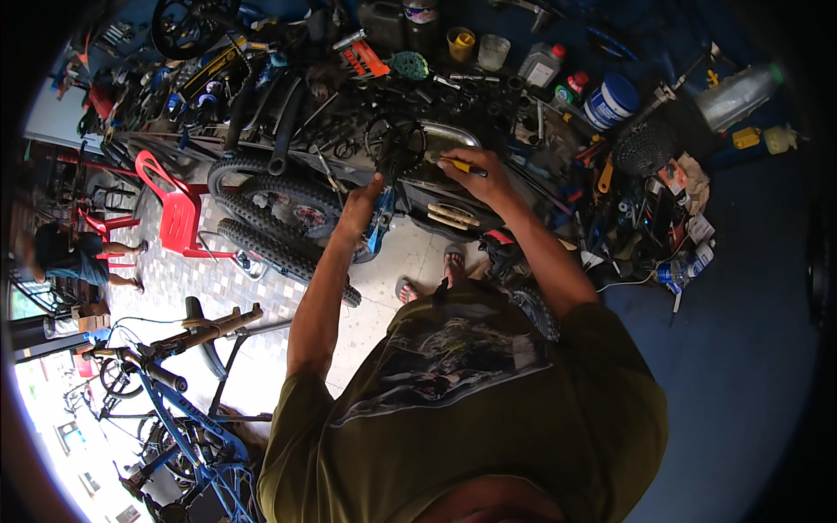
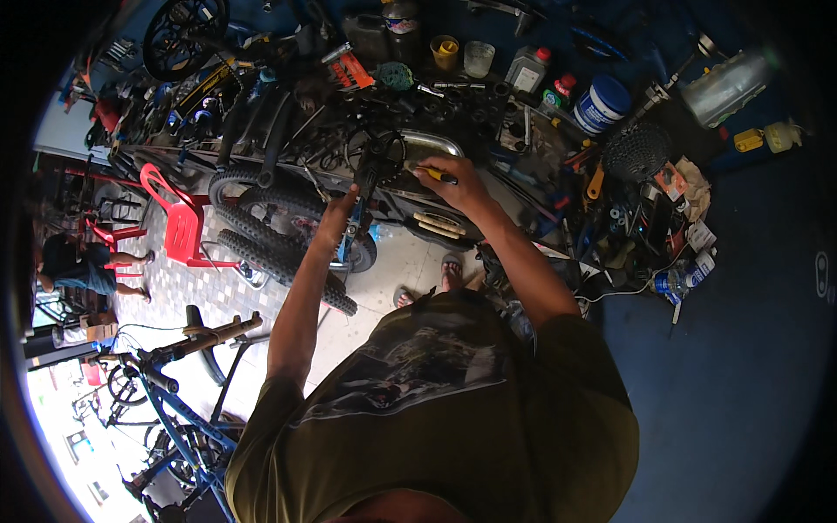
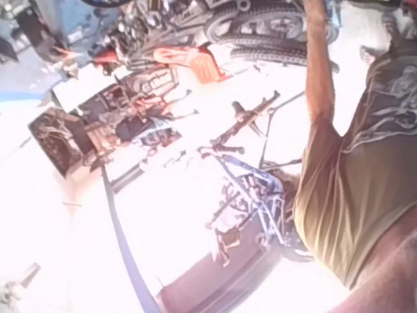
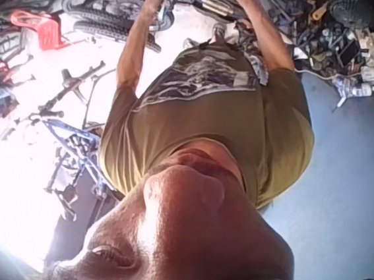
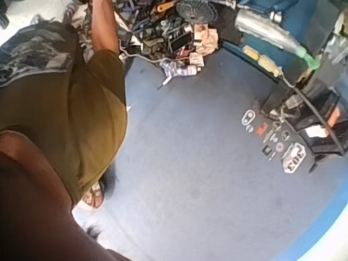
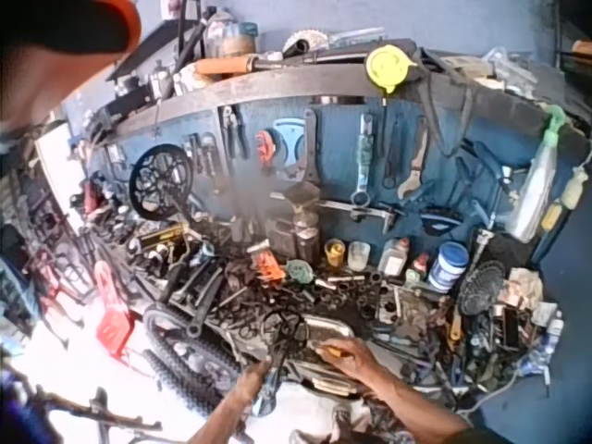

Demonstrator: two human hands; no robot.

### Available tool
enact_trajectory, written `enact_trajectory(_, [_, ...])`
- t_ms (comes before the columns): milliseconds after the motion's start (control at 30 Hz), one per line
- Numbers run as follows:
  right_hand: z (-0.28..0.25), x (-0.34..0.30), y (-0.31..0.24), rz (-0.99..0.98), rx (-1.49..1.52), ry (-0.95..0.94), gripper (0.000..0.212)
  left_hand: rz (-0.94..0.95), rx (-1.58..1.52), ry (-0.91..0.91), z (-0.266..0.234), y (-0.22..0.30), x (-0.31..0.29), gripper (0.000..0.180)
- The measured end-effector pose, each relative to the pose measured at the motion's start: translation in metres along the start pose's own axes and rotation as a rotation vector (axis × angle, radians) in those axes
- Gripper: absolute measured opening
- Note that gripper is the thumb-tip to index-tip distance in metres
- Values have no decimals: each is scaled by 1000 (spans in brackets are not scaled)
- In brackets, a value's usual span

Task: The person scrubs a bicycle crankset with a brush and liquid from a metal tray, then wipes it with a cloth. They repeat the scrubbing and wiping process on the crankset and pedal arm, occasionally rinsing the brush in the tray.

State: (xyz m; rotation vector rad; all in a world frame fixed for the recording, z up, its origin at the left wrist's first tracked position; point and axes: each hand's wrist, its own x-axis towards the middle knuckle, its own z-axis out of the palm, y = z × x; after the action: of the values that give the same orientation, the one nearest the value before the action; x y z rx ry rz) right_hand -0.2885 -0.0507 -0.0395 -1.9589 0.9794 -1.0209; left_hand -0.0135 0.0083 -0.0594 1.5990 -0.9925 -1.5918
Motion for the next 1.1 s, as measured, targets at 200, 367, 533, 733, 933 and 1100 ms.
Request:
enact_trajectory(200, [1, 2, -1, -91, -82, 30, 27, 73, 105, 26, 4, 10, -2, 65])
enact_trajectory(367, [1, 0, -27, -71, -80, -82, 25, -2, 9, -48, 7, 20, -11, 67])
enact_trajectory(533, [-13, 6, 4, 2, 6, 14, 28, 70, 57, 17, 6, 13, -4, 67])
enact_trajectory(733, [4, 1, -9, -87, -53, -14, 28, 107, 84, 49, 12, 13, -2, 67])
enact_trajectory(933, [-23, -2, 33, 50, -79, 89, 25, -44, -159, -98, 1, 15, -10, 65])
enact_trajectory(1100, [-19, -8, 46, 171, -50, 149, 26, -66, -208, -169, 0, 15, -7, 67])
